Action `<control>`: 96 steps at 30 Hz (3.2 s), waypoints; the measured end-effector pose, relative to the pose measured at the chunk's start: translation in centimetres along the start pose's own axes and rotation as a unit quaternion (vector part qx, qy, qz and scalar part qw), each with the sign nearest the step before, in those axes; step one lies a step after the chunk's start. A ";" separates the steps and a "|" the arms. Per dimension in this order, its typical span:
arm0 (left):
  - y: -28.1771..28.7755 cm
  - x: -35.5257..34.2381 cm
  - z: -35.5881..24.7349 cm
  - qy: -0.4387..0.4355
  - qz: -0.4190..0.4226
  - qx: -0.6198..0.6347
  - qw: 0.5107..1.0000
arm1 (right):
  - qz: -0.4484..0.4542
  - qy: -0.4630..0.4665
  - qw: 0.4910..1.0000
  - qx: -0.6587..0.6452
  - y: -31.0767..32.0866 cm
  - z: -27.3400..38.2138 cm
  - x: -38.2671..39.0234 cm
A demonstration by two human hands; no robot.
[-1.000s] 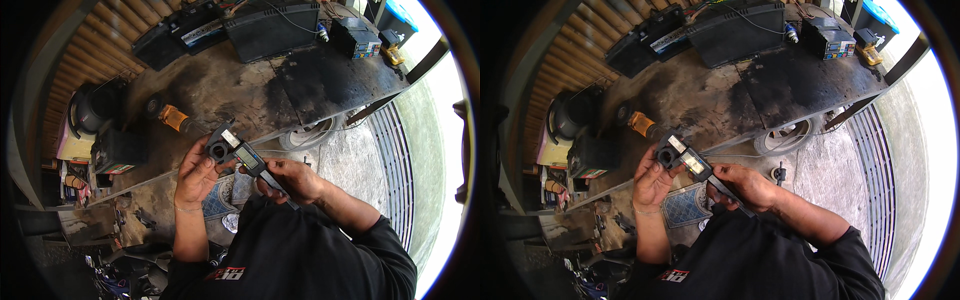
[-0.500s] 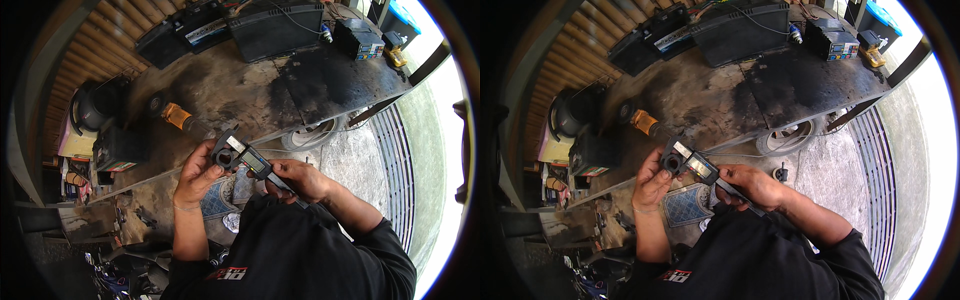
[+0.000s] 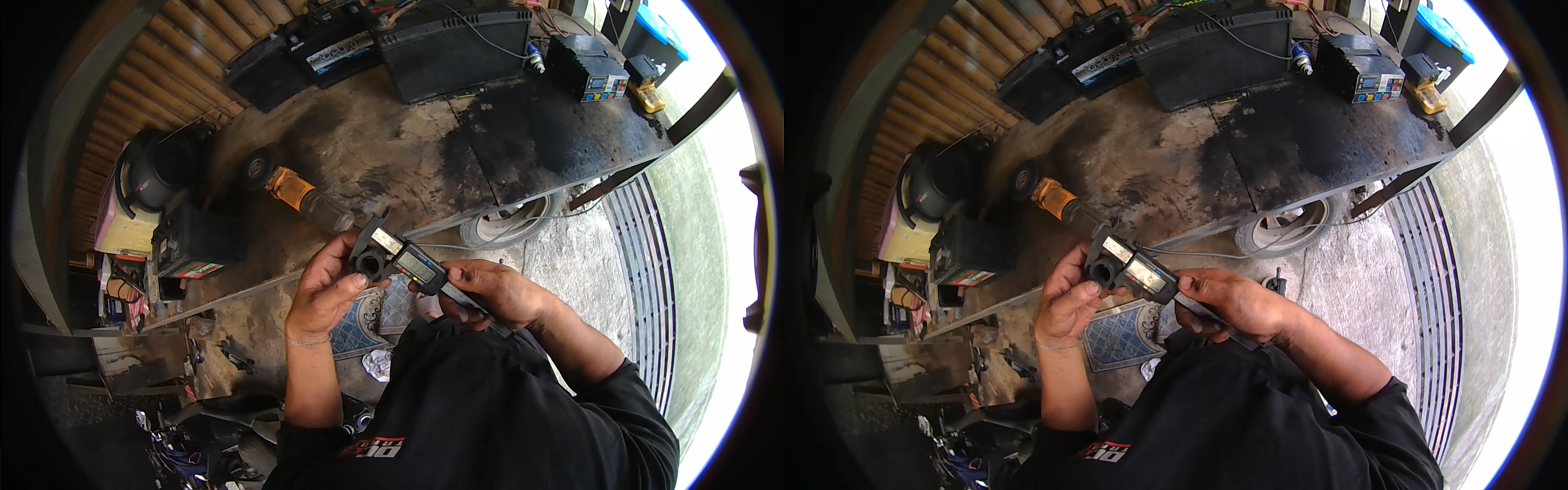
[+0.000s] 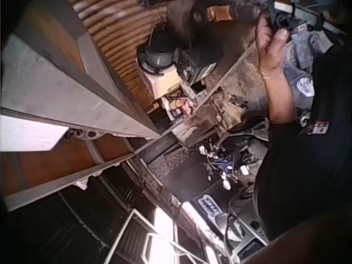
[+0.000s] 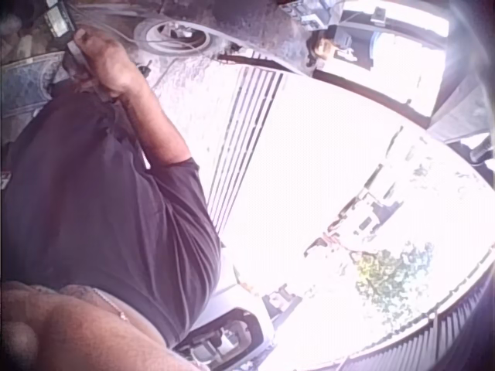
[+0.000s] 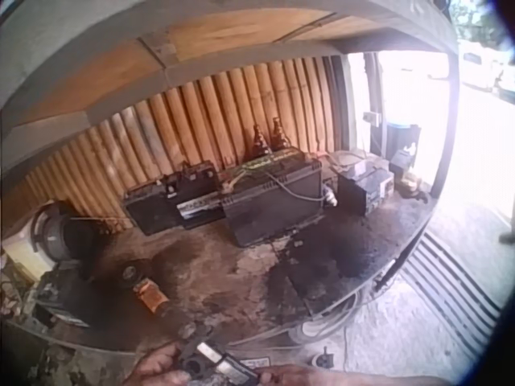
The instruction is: The person measures a small metal ring with a digital caliper, then uses an angle grinder to smooth the ring's surface. The person holds the ring with one hand and operates the grinder with the other, rotating the ring to grind different areas.
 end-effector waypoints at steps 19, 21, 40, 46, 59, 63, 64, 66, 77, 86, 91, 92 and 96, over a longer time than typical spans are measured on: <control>-1.2 -1.2 1.4 -0.058 -0.044 0.134 0.988 | -0.056 0.017 0.997 -0.044 -1.2 -0.4 -0.8; -1.4 -1.4 1.6 -0.068 -0.040 0.146 0.986 | -0.058 0.015 0.997 -0.042 -1.2 -0.4 -0.9; -1.0 -1.8 0.4 -0.056 0.026 0.129 0.990 | -0.030 0.031 0.999 -0.030 -0.8 -0.3 -0.4; 0.6 -1.0 -1.3 0.032 -0.074 0.005 0.997 | -0.031 0.019 0.999 -0.013 -0.5 -0.7 -0.4; -0.7 -1.2 -0.2 0.021 -0.157 -0.009 0.987 | -0.040 0.028 0.999 -0.016 -0.6 -0.6 -0.2; -1.3 -1.2 0.5 0.005 -0.178 0.013 0.984 | -0.037 0.027 0.999 -0.025 -0.7 -0.6 -0.3; -1.3 -1.2 0.7 0.003 -0.189 0.023 0.982 | -0.037 0.027 0.999 -0.027 -0.7 -0.7 -0.3; -1.3 -1.0 0.9 0.005 -0.189 0.025 0.982 | -0.037 0.026 0.999 -0.029 -0.7 -0.8 -0.3; 0.5 -1.6 -3.7 0.130 -0.036 -0.208 0.969 | -0.041 -0.007 0.999 0.005 -0.5 -1.4 -0.1; 0.1 -1.8 -3.0 0.106 -0.079 -0.216 0.968 | -0.066 -0.009 0.998 0.013 -1.1 -1.0 -0.2; 0.0 -1.4 -1.7 0.078 -0.132 -0.161 0.975 | -0.060 -0.023 0.998 -0.005 -0.9 -0.9 -0.3; 0.0 -1.3 -1.5 0.075 -0.133 -0.153 0.976 | -0.049 -0.020 0.999 -0.005 -0.9 -0.9 -0.4; 0.0 -1.0 -0.9 0.065 -0.157 -0.136 0.976 | -0.060 -0.022 0.998 0.005 -0.8 -1.2 -0.6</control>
Point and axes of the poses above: each hand's wrist, its own x-axis away from the middle knuckle, its own y-axis out of the back of the hand, z = x × y, the point moved 3 cm from there along -x, towards the middle knuckle, and after that the axes turned 7 degrees about y, right-handed, at the moved point
